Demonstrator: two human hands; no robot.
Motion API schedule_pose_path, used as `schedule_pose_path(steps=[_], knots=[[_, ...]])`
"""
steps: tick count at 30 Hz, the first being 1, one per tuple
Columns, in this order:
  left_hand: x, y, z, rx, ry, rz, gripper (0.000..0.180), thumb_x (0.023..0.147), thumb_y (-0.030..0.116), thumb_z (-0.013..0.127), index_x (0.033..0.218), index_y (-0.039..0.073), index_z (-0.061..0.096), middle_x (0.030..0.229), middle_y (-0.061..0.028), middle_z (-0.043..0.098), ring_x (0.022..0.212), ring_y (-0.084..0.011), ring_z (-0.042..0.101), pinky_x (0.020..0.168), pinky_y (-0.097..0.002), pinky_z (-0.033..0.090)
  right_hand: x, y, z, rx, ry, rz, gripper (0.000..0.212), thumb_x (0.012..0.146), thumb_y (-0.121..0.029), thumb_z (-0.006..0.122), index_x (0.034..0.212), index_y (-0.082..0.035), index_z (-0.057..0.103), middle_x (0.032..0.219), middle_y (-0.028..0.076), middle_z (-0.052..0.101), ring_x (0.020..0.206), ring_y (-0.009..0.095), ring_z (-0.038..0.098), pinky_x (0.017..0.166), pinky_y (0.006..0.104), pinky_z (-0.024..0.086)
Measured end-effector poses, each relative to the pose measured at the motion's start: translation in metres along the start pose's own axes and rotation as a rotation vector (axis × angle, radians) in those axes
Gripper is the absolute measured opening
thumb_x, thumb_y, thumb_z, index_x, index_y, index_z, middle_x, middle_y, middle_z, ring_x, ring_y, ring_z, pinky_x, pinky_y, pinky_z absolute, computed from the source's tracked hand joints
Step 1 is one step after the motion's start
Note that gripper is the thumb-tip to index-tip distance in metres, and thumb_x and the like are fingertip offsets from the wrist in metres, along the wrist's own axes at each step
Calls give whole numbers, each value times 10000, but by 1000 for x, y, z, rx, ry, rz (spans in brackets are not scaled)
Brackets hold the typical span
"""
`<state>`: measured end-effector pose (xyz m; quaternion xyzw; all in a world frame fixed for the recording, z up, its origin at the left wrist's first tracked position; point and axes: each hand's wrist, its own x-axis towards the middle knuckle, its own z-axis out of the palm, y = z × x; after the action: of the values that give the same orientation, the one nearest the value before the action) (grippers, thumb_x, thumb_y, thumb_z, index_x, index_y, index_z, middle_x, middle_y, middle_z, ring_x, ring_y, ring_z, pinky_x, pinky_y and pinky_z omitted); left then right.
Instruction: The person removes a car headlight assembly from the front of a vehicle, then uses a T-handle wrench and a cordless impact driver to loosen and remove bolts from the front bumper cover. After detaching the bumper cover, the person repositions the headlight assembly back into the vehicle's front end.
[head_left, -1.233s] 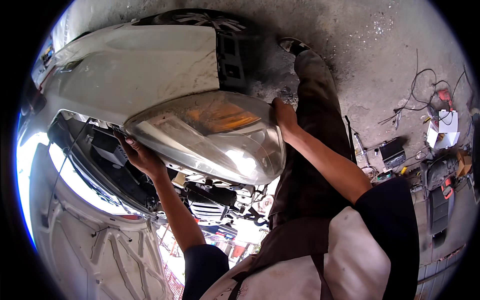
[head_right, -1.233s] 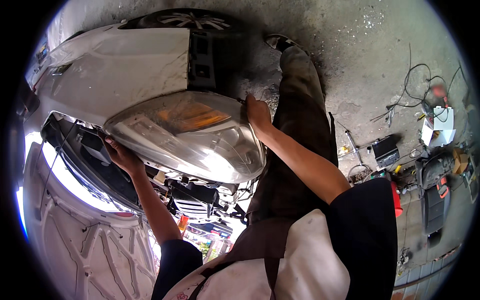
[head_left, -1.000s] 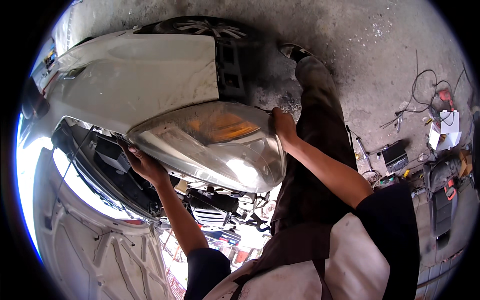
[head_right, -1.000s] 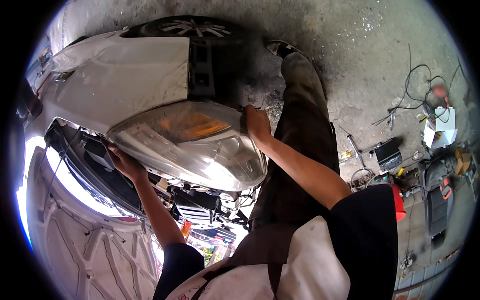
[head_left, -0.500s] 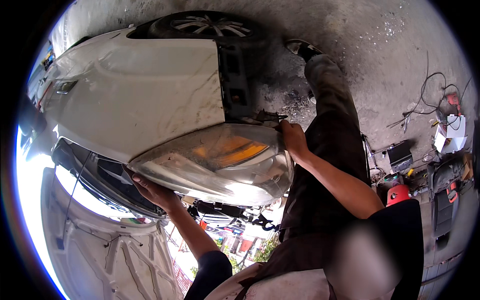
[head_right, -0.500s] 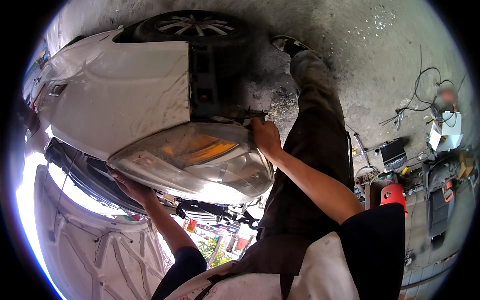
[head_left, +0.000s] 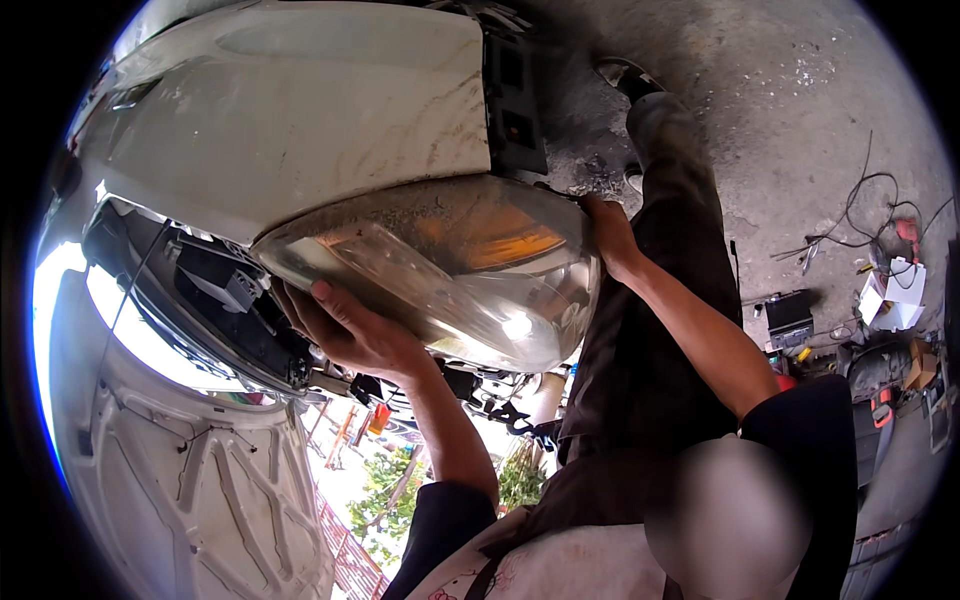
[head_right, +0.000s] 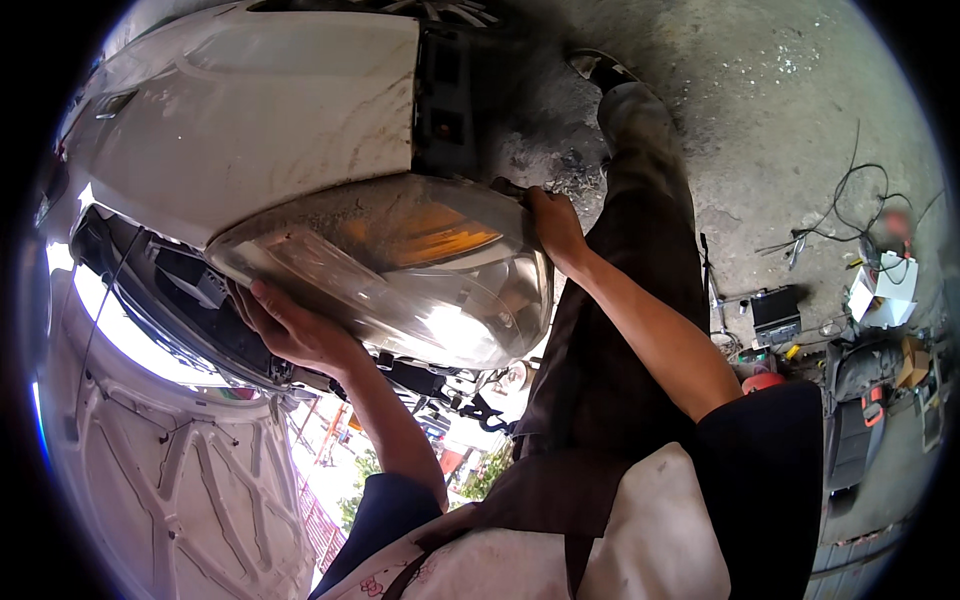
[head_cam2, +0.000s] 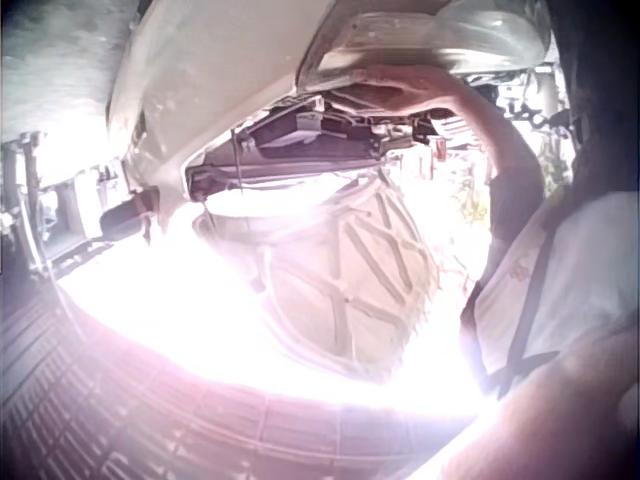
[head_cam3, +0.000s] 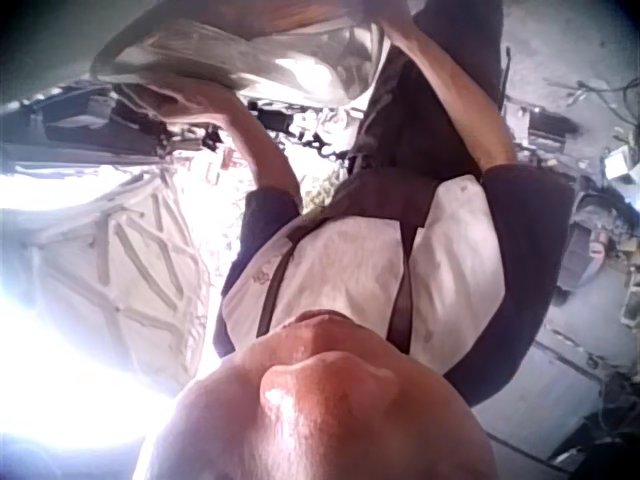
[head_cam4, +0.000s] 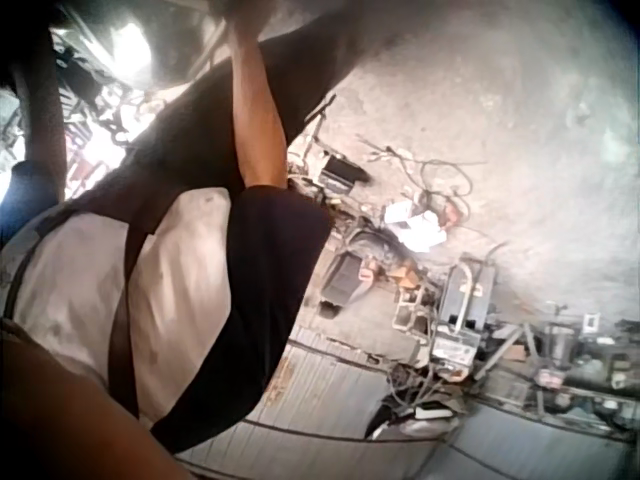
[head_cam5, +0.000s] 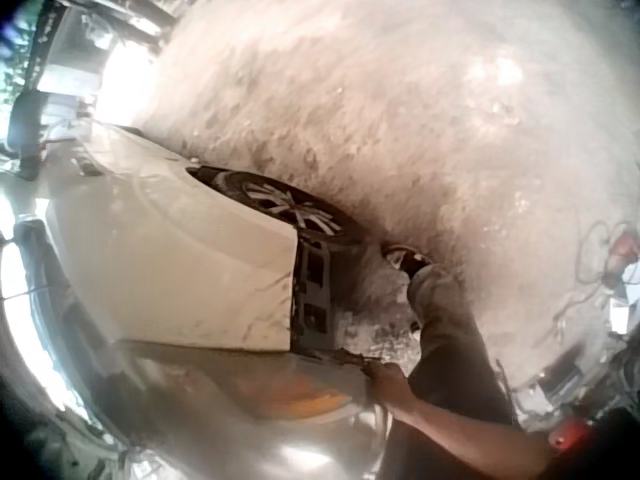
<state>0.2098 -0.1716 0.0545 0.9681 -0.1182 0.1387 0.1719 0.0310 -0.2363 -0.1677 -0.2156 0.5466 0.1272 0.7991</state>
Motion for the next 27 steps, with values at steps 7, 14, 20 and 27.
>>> schedule_pose_path(steps=[7,14,20,27], knots=[[-11,9,-3,-16,16,32,598,984,469,537,1304,-35,574,1291,-206,552,1101,-302,590,900,-407,500,4,7,-7,-55,-11,-63,482,909,-333,470,795,95,660,717,151,635,690,196,569,697,360,436],[-11,2,0,0,66,93,577,991,441,536,1261,-67,587,1189,-217,581,1048,-310,600,872,-412,496,-16,-12,0,-97,48,-112,472,914,-326,452,829,98,639,762,166,635,734,226,574,738,385,426],[-9,-1,-2,-126,-2,116,657,976,460,553,1297,-111,499,1248,-242,481,1150,-334,521,968,-440,435,4,19,-3,-39,68,-172,422,950,-304,410,904,70,600,822,163,604,756,210,528,739,375,402],[-11,-3,0,-120,19,108,697,976,471,543,1316,-133,470,1264,-259,463,1151,-362,521,956,-438,452,-8,5,6,63,79,-135,327,948,-248,433,883,23,604,829,97,581,734,143,505,698,344,412]])
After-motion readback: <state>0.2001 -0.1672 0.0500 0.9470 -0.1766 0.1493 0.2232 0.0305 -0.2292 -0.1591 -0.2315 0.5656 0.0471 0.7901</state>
